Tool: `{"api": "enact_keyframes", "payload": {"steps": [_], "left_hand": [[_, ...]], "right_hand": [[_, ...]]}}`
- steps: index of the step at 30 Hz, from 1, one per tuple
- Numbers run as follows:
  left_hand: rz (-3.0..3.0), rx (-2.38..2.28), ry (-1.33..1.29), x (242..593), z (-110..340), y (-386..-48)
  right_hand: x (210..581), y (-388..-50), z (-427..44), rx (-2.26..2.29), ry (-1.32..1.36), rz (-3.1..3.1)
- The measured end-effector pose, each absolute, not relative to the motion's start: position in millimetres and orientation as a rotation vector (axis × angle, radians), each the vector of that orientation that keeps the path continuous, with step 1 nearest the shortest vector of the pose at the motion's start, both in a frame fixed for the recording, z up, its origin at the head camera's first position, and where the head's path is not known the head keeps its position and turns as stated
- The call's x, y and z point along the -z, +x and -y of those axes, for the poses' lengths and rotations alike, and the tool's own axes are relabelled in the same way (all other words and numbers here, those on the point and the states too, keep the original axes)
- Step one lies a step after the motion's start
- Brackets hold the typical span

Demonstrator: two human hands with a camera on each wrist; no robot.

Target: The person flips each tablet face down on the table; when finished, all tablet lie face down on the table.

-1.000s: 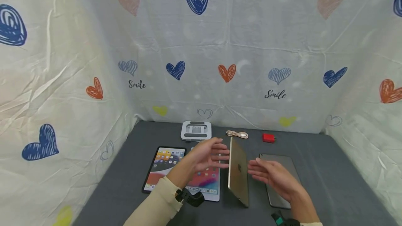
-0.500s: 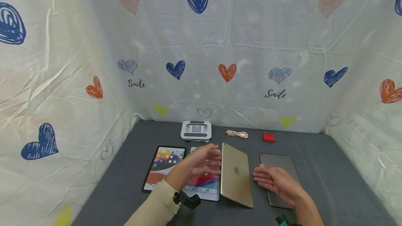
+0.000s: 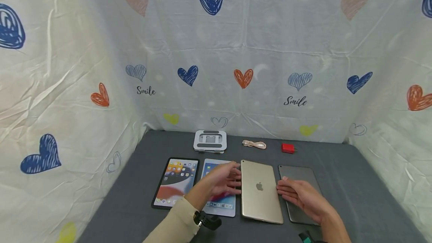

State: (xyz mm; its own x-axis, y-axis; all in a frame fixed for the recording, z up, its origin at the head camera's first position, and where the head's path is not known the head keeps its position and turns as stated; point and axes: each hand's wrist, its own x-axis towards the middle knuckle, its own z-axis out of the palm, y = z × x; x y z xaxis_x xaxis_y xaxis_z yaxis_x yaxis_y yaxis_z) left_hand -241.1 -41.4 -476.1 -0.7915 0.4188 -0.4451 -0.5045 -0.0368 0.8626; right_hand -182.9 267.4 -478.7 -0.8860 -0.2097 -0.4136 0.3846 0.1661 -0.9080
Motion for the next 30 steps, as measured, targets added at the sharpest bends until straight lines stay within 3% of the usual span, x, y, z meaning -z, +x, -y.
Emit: {"api": "enact_keyframes", "payload": {"steps": [13, 30], "left_hand": [[-1.605, -1.909, -0.004, 480, 46, -236], [-1.624, -1.901, 0.145, 454, 153, -242]], "right_hand": [[476, -183, -267, 1.769, 0.242, -2.074], [463, -187, -254, 1.952, -0.234, -1.750]]}}
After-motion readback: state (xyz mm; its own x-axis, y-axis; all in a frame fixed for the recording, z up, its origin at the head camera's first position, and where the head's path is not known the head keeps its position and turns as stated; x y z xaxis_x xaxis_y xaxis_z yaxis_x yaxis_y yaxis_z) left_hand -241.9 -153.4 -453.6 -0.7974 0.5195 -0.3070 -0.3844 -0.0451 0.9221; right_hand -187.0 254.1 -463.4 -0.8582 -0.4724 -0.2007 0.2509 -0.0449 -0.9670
